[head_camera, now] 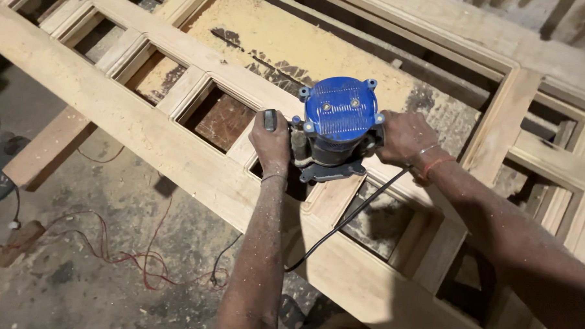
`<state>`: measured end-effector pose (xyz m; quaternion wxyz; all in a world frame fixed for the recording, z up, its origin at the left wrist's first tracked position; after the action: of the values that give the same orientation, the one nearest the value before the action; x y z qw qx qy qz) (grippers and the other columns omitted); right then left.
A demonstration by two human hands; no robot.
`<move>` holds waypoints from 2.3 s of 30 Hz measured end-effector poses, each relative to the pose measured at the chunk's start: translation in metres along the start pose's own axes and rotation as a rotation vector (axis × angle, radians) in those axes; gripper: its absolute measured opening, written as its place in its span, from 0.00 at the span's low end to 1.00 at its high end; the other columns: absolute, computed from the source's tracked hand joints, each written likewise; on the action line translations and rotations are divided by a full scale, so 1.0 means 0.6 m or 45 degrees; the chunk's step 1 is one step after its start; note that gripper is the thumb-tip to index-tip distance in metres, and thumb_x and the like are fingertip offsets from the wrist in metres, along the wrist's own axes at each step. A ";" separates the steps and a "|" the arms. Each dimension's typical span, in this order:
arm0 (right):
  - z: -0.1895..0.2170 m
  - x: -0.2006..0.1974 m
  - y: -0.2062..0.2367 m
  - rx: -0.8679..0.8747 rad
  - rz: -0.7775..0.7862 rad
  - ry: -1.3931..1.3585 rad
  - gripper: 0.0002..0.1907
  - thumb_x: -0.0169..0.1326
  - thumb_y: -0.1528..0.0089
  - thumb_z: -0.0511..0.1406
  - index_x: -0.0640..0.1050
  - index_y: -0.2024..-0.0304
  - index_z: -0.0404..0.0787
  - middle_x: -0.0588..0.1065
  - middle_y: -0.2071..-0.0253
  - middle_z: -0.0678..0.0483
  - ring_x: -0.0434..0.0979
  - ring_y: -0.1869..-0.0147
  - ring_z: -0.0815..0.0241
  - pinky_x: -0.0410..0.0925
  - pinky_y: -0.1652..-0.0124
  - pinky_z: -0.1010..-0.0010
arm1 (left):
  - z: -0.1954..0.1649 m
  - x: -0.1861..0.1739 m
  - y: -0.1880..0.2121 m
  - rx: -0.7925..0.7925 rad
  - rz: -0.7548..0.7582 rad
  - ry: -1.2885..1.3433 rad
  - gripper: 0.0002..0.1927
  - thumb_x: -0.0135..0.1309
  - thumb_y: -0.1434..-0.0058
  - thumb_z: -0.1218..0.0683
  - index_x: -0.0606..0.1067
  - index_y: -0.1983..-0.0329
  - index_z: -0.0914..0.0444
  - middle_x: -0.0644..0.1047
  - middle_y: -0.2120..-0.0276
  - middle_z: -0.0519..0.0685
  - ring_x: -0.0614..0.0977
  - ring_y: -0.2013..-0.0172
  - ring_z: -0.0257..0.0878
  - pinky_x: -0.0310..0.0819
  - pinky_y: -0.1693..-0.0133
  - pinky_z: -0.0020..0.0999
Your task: The person uses a handheld electric router to shape the edges of a wooden frame. They guide the tool along the frame's perimeter, creating a decorative profile and producing sawdust.
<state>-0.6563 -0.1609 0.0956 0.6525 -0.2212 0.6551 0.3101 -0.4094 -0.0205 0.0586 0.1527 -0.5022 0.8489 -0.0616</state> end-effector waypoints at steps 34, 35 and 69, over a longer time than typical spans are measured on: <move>-0.012 0.009 0.089 0.214 0.138 0.012 0.21 0.57 0.43 0.43 0.76 0.56 0.33 0.79 0.71 0.40 0.82 0.68 0.43 0.76 0.62 0.52 | -0.008 0.011 0.045 0.073 0.192 0.023 0.12 0.57 0.36 0.55 0.74 0.66 0.71 0.80 0.76 0.57 0.83 0.75 0.48 0.74 0.69 0.42; -0.011 0.007 0.090 0.207 0.117 -0.002 0.21 0.57 0.43 0.44 0.76 0.57 0.33 0.78 0.72 0.39 0.82 0.68 0.42 0.75 0.61 0.51 | -0.009 0.009 0.044 0.064 0.193 0.023 0.12 0.57 0.36 0.55 0.74 0.66 0.71 0.79 0.76 0.57 0.82 0.75 0.47 0.74 0.69 0.42; 0.052 0.006 0.131 0.151 0.211 -0.044 0.25 0.61 0.42 0.50 0.75 0.60 0.35 0.76 0.76 0.45 0.78 0.72 0.51 0.72 0.65 0.56 | 0.001 -0.067 0.082 0.053 0.133 -0.024 0.12 0.57 0.35 0.55 0.73 0.68 0.70 0.78 0.78 0.55 0.79 0.78 0.42 0.72 0.71 0.40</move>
<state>-0.6888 -0.0828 0.1027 0.6475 -0.1220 0.6771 0.3277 -0.4321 0.0386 0.0535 0.1741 -0.4545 0.8710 -0.0665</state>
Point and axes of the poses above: each hand's wrist, its own y-axis away from the middle knuckle, its own x-axis out of the palm, z = x × y, the point moved 7 cm from there along -y, towards the middle knuckle
